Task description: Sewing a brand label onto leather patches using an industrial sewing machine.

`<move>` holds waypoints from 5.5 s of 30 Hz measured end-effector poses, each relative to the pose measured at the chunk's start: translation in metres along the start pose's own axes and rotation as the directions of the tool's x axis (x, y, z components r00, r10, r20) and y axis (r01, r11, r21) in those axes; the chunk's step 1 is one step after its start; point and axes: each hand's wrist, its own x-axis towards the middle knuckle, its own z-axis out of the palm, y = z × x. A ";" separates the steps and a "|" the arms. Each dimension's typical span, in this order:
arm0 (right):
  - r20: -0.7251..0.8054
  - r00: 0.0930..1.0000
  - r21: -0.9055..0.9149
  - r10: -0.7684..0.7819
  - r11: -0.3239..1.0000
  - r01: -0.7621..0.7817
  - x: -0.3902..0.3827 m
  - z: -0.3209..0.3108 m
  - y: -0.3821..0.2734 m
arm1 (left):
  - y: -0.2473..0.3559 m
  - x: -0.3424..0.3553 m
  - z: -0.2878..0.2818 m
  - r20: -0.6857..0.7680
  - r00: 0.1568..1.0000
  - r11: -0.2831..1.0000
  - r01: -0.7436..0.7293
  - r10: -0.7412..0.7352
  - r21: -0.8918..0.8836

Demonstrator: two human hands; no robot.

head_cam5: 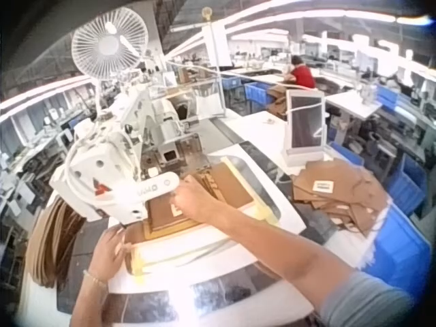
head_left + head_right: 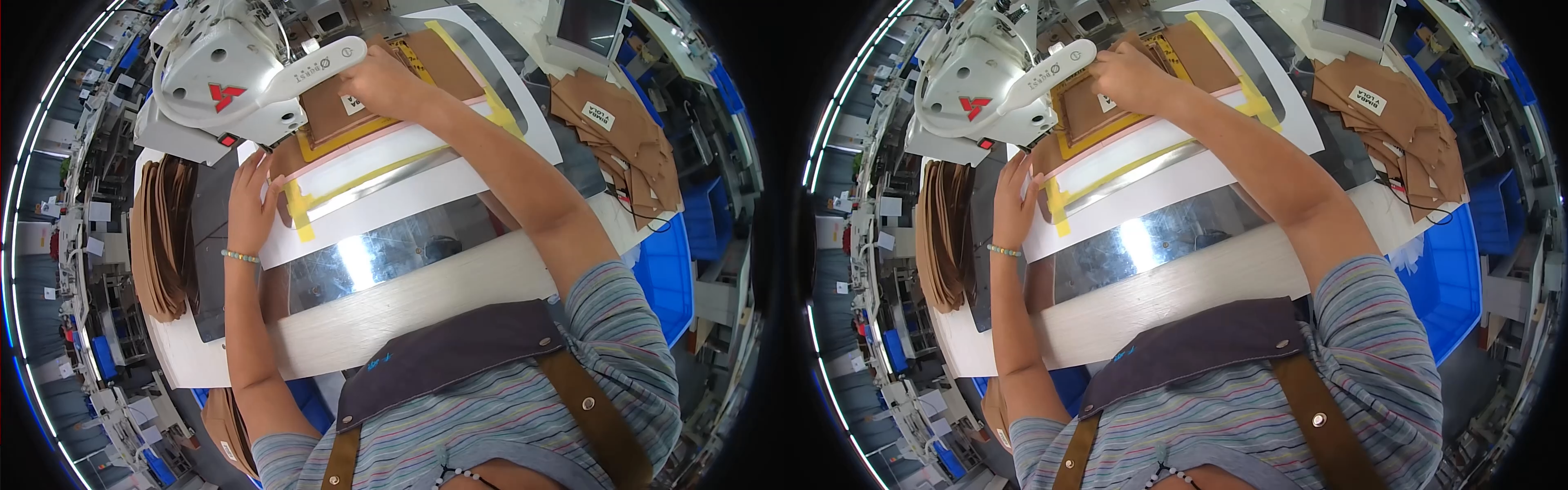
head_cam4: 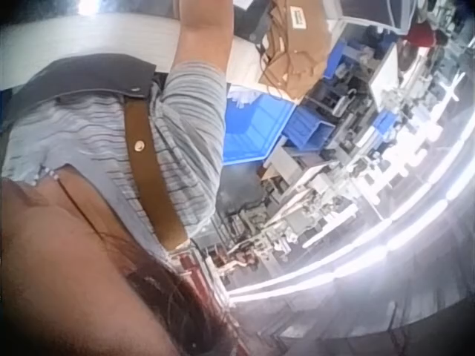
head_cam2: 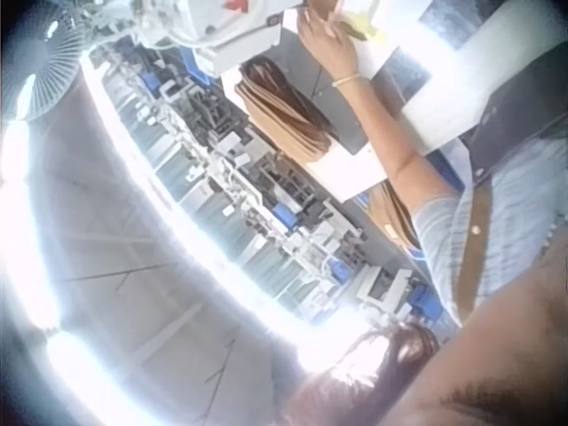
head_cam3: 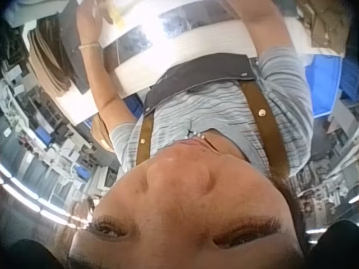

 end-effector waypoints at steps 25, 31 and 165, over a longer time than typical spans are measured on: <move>0.227 0.971 0.368 -0.071 0.930 -0.018 -0.011 0.016 -0.028 | -0.036 0.100 0.058 0.085 0.961 0.965 -0.263 0.262 0.005; 0.243 0.970 0.424 -0.013 0.901 -0.094 -0.010 0.018 -0.030 | -0.037 0.101 0.058 0.134 0.978 0.986 -0.153 0.161 -0.073; 0.431 0.902 0.059 -0.015 0.998 -0.012 -0.033 -0.043 -0.046 | 0.069 0.028 0.032 0.151 0.946 0.957 -0.283 0.288 -0.055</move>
